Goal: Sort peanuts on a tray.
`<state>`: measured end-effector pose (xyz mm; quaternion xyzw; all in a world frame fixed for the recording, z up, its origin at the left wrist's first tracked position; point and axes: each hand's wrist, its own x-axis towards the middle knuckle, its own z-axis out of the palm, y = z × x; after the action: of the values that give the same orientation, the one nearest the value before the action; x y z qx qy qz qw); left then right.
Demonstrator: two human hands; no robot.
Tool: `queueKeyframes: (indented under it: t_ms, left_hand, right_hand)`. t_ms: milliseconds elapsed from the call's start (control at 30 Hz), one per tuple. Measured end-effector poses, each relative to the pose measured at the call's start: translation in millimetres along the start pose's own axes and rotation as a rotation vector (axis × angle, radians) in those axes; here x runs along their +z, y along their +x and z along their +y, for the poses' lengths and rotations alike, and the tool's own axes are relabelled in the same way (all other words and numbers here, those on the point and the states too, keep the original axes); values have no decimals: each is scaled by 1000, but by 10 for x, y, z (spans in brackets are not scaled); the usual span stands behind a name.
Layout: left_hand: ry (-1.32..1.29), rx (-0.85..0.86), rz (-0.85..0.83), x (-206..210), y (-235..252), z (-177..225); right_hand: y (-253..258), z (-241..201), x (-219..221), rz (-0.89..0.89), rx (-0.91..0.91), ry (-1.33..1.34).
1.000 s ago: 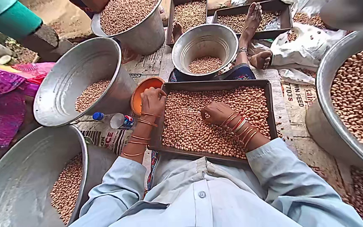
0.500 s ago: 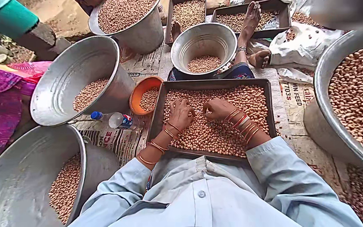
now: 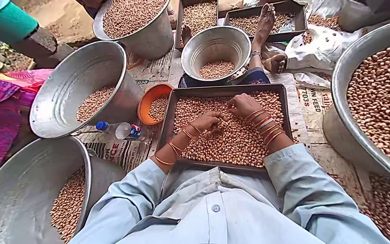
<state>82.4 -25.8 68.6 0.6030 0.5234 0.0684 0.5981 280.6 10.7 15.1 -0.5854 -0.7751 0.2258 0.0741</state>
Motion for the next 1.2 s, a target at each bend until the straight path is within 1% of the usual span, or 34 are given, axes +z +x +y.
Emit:
queueKeyframes:
  t_ms: [33,67,100,133,167,200,233,267,300,367,400,500,600,667,733,800,867,933,967,1033,1100,1200]
  left_hand:
    - [-15,-57,-36,13,119,-35]
    - [-50,-74,-51,-37,307,-172]
    - [-95,-7,-54,-149,559,-435]
    - [-102,74,-2,-252,696,-611]
    - [-27,142,72,-334,686,-646]
    - [90,155,141,-360,519,-529]
    - [188,101,174,-314,239,-299]
    - [266,116,202,-254,56,-204]
    - [315,188,197,-215,-17,-254]
    - [366,341,125,-161,54,-496]
    - [433,382,108,-100,119,-551]
    - [680,465,118,64,255,-618]
    - [738,520,106,120,298,-679]
    - [636,503,90,59,268,-686]
    - [349,427,93,-74,131,-651]
    - [100,346,108,-187,-68,-491]
    - [-38,287,105,-203,-120,-246]
    - [-78,230,73,-171,-85,-143]
    - [-28,210,63,-133,-74,-122]
    - [240,211,100,-51,-56,-120]
    - [499,309,174,34,25,-195]
    - [624,411,211,83,154,-325]
  right_hand:
    - [-17,-71,29,-21,24,-51]
    - [-24,-130,54,-32,47,-92]
    - [-17,-166,80,-33,64,-125]
    - [-10,-191,100,-23,73,-142]
    - [-4,-201,108,-10,71,-148]
    - [-6,-207,111,4,63,-148]
    - [-11,-212,115,18,52,-149]
    - [-11,-218,116,26,49,-153]
    - [-10,-223,120,26,51,-161]
    - [-11,-248,144,38,58,-177]
    - [-17,-262,157,56,63,-174]
    - [-44,-300,167,73,98,-178]
    - [-64,-312,180,93,118,-182]
    - [-64,-317,179,75,131,-178]
    - [-72,-342,168,52,144,-178]
    - [-83,-375,169,42,146,-176]
    - [-77,-395,183,48,140,-182]
    - [-73,-407,189,37,145,-189]
    - [-72,-413,190,13,157,-195]
    - [-84,-414,187,-27,173,-200]
    - [-111,-402,187,-38,174,-179]
    - [-124,-362,175,-30,167,-147]
